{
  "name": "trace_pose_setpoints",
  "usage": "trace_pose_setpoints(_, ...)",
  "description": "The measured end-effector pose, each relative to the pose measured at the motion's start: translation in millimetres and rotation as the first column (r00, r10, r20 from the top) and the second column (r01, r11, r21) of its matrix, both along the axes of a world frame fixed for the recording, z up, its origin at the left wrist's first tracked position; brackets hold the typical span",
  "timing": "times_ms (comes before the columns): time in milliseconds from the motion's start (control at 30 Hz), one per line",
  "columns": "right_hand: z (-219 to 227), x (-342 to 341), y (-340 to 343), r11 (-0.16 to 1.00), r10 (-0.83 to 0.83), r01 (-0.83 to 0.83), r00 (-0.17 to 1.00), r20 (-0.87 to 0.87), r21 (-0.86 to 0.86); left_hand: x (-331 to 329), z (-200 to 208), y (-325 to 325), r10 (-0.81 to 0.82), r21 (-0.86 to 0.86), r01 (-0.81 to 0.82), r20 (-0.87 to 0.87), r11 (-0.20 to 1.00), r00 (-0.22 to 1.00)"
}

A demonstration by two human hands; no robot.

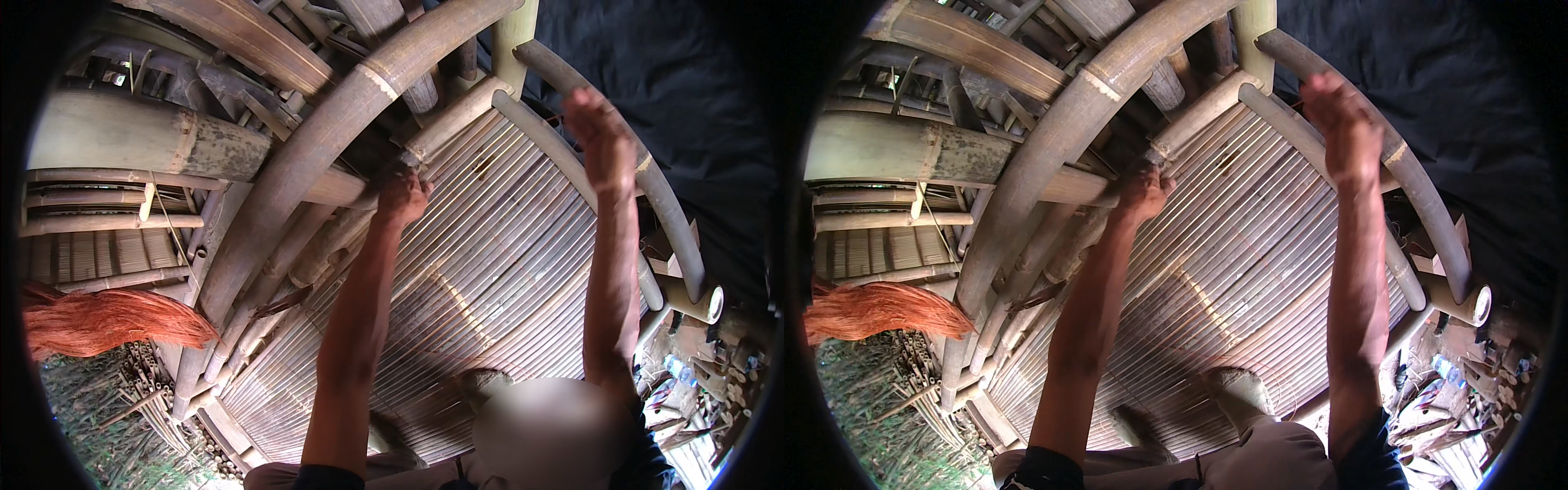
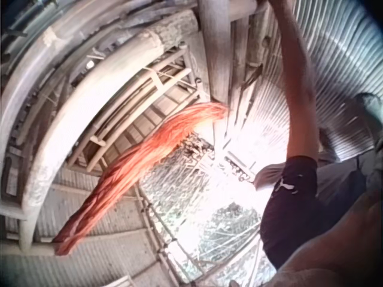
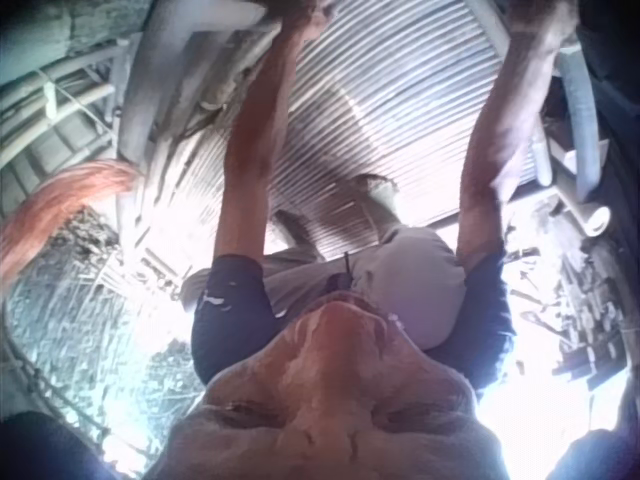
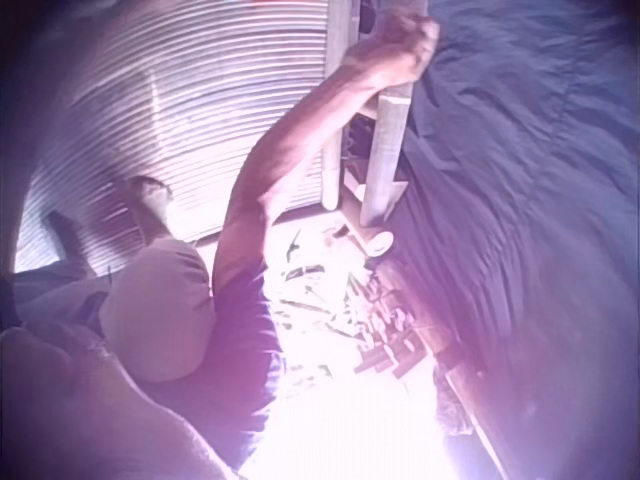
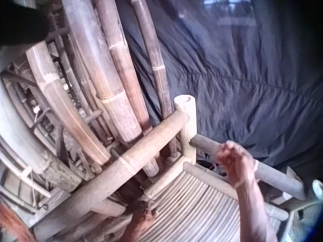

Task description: The person is weaving thin bamboo strips into a large circular bamboo frame. They repeatedly insert the strips through the gaps in the frame and pull them tight to secure the structure. The task involves repetitive hand movements to interlace the material.

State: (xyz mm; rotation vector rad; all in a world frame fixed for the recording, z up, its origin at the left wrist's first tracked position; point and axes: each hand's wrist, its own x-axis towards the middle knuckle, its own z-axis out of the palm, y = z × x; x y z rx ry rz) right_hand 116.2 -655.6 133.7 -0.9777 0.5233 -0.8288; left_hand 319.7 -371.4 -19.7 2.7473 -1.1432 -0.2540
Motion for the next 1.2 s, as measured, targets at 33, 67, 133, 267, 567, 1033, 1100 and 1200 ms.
trace_pose_setpoints(33, 10, 8, -13, 0.993, -0.089, 0.087, 0.996, -0.018, -0.081, -6, -7, -2, -0.087, 0.034, 0.084, 0.109, 0.996, 0.990)
trace_pose_setpoints(67, 17, 11, -29, 0.969, -0.190, 0.182, 0.981, -0.033, -0.167, -14, -8, -6, -0.020, -0.065, 0.021, 0.020, 0.998, 1.000)
trace_pose_setpoints(133, 19, 26, -39, 0.761, -0.380, 0.186, 0.904, -0.195, -0.621, -27, -3, -14, 0.098, -0.231, -0.139, -0.178, 0.963, 0.979)
trace_pose_setpoints(267, 7, 88, 2, 0.311, -0.765, -0.594, 0.307, -0.566, -0.742, -31, 7, -7, 0.113, -0.150, -0.119, -0.051, 0.982, 0.992)
trace_pose_setpoints(567, -98, 144, 131, -0.147, -0.512, -0.830, 0.529, -0.676, -0.538, -21, 28, -34, 0.125, 0.044, -0.117, -0.361, 0.992, 0.924)
trace_pose_setpoints(1033, -88, 173, 126, 0.334, 0.616, -0.803, -0.211, -0.759, 0.494, 12, 6, -16, -0.112, -0.229, -0.125, -0.796, 0.965, 0.595)
trace_pose_setpoints(1100, -84, 178, 118, 0.235, 0.591, -0.836, -0.282, -0.756, 0.495, 12, -1, -23, -0.094, -0.266, -0.167, -0.746, 0.949, 0.659)
trace_pose_setpoints(1200, -91, 160, 115, 0.383, 0.531, -0.878, -0.044, -0.846, 0.286, 5, -12, -39, -0.038, -0.326, -0.257, -0.681, 0.910, 0.731)
